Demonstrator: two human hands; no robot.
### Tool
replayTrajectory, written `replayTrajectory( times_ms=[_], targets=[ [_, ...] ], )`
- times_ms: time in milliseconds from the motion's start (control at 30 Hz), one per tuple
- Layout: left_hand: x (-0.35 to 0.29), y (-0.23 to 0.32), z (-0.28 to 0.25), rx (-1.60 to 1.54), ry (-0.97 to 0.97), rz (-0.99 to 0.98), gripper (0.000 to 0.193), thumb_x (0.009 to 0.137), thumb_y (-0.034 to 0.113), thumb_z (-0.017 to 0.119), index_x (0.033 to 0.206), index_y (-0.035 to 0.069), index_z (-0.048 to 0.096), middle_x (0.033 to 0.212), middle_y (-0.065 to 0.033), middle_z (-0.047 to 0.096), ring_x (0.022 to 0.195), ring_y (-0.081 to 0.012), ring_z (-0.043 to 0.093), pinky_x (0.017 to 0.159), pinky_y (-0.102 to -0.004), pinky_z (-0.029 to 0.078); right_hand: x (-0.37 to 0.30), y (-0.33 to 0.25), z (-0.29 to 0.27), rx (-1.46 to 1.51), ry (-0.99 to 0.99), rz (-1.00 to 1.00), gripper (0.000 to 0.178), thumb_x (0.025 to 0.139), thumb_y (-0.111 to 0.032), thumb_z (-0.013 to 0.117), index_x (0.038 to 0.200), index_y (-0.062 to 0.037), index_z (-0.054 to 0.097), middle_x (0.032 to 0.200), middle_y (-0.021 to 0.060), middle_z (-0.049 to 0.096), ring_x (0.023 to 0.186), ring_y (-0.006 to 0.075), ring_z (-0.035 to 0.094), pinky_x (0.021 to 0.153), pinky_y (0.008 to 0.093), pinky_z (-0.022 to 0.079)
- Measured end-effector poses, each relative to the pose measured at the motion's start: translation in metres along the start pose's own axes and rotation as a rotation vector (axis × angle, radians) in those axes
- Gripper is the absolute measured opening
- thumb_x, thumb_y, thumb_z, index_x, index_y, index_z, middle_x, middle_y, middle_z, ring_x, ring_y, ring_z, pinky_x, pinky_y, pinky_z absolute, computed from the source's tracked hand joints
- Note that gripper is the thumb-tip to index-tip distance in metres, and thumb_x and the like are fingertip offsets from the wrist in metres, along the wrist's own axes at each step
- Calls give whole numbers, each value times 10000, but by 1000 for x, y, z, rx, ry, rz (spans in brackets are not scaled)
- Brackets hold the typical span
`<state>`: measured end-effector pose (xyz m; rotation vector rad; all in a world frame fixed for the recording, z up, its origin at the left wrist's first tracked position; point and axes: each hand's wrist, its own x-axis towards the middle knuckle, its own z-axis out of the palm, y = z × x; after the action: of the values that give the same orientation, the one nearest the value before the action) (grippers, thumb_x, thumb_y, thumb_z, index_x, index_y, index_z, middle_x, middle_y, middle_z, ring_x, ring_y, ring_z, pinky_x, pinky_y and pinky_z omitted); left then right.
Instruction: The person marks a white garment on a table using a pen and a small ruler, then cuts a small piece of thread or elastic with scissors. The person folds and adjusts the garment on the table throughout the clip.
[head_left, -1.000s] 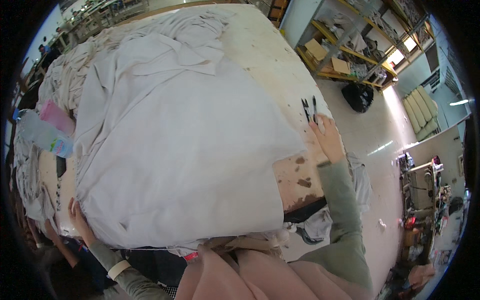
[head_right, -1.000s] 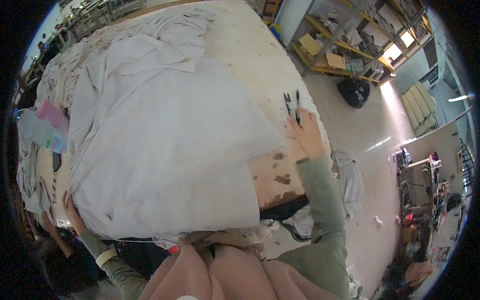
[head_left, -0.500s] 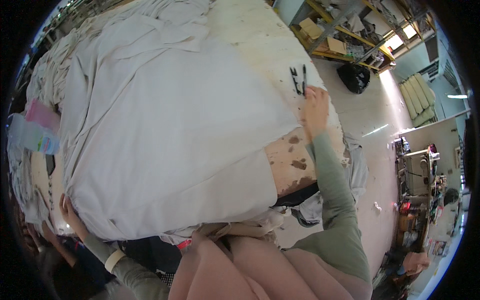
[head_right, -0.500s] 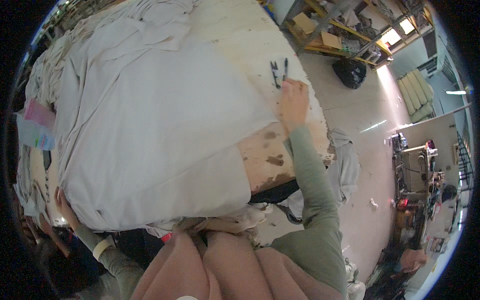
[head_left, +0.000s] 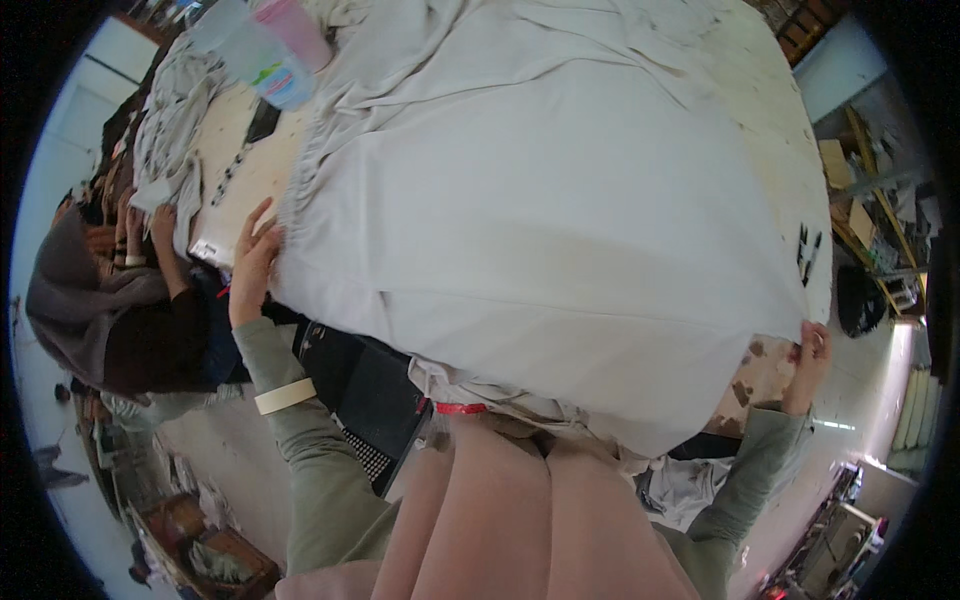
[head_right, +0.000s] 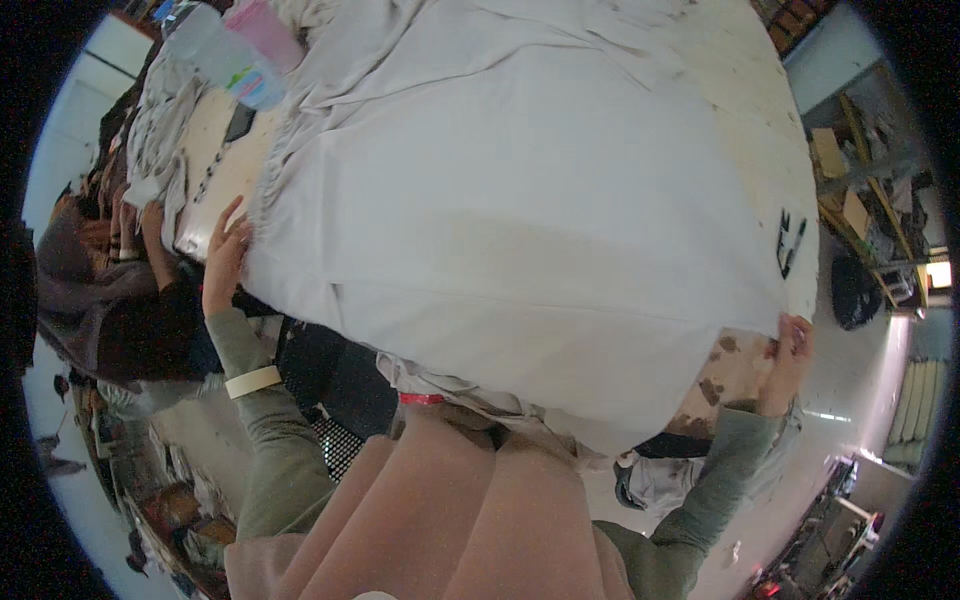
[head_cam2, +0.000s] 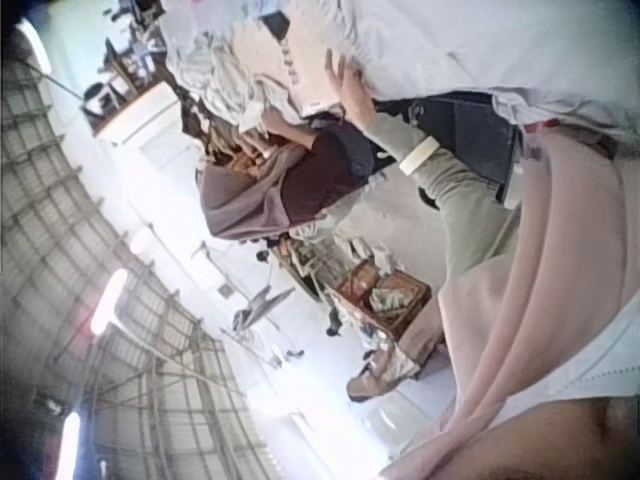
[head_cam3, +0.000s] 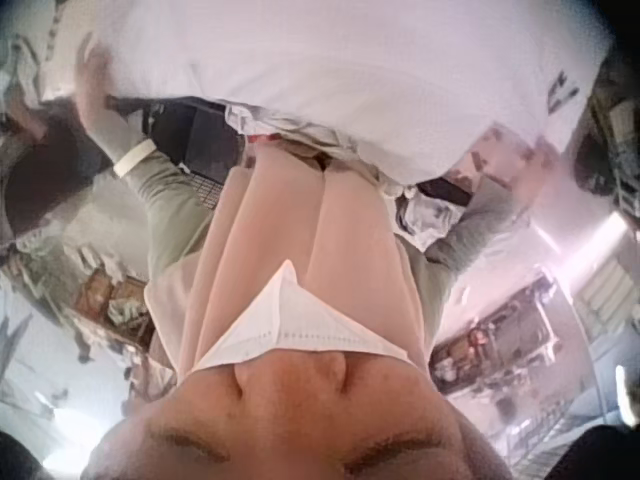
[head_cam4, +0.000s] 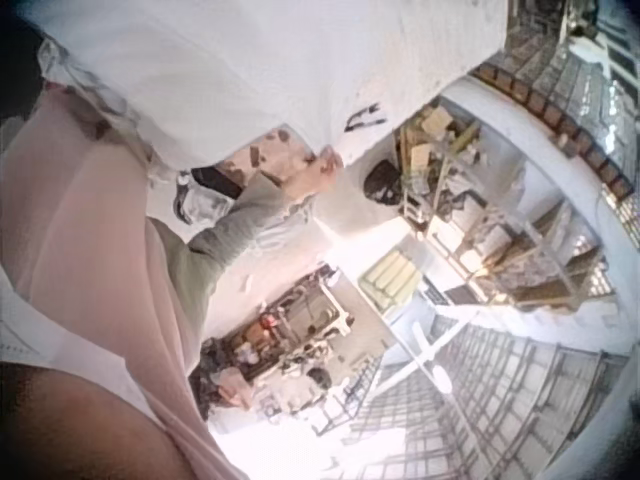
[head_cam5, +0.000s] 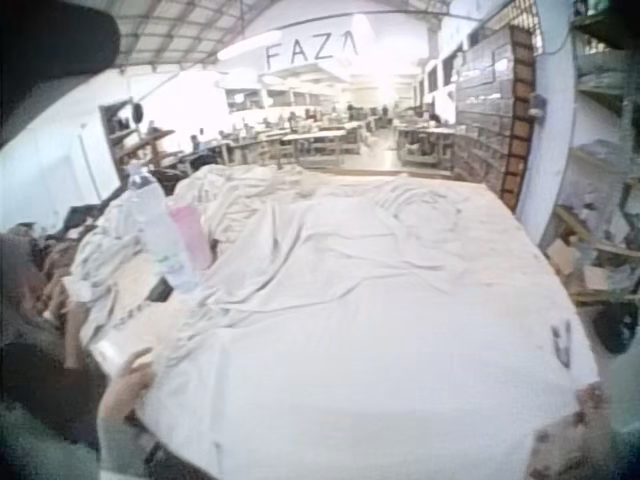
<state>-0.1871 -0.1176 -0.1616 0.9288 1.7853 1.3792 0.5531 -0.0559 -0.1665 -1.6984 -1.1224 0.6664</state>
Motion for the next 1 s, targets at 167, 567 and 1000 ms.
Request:
replayTrajectory(
  times_ms=[167, 567, 1000],
  targets=[
    [-27, 7, 3, 99, -80, -37, 513, 875, 102, 635, 1361, 89, 470, 1097, -67, 609, 922, -100, 559, 855, -216, 420, 13, 1, -14, 112, 96, -61, 185, 926, -230, 615, 1034, -88, 567, 817, -42, 523, 615, 37, 400, 558, 193, 311],
    [24, 52, 27, -114, 17, 189, 363, 906, 73, 597, 1265, 72, 547, 1038, -49, 612, 890, -76, 562, 755, -164, 431, 140, -6, -63, 447, 7, -2, 387, 923, -93, 589, 1260, 64, 483, 1306, 125, 489, 1214, 183, 476, 1027, 296, 436],
    [163, 37, 81, -84, 166, 358, 365, 830, 177, 712, 1169, 94, 606, 990, 1, 650, 716, -41, 518, 557, -193, 356, 178, -57, 74, 406, -4, -484, 222, 945, -37, 537, 1141, 61, 498, 1142, 181, 570, 1047, 246, 621, 926, 335, 524]
  ],
)
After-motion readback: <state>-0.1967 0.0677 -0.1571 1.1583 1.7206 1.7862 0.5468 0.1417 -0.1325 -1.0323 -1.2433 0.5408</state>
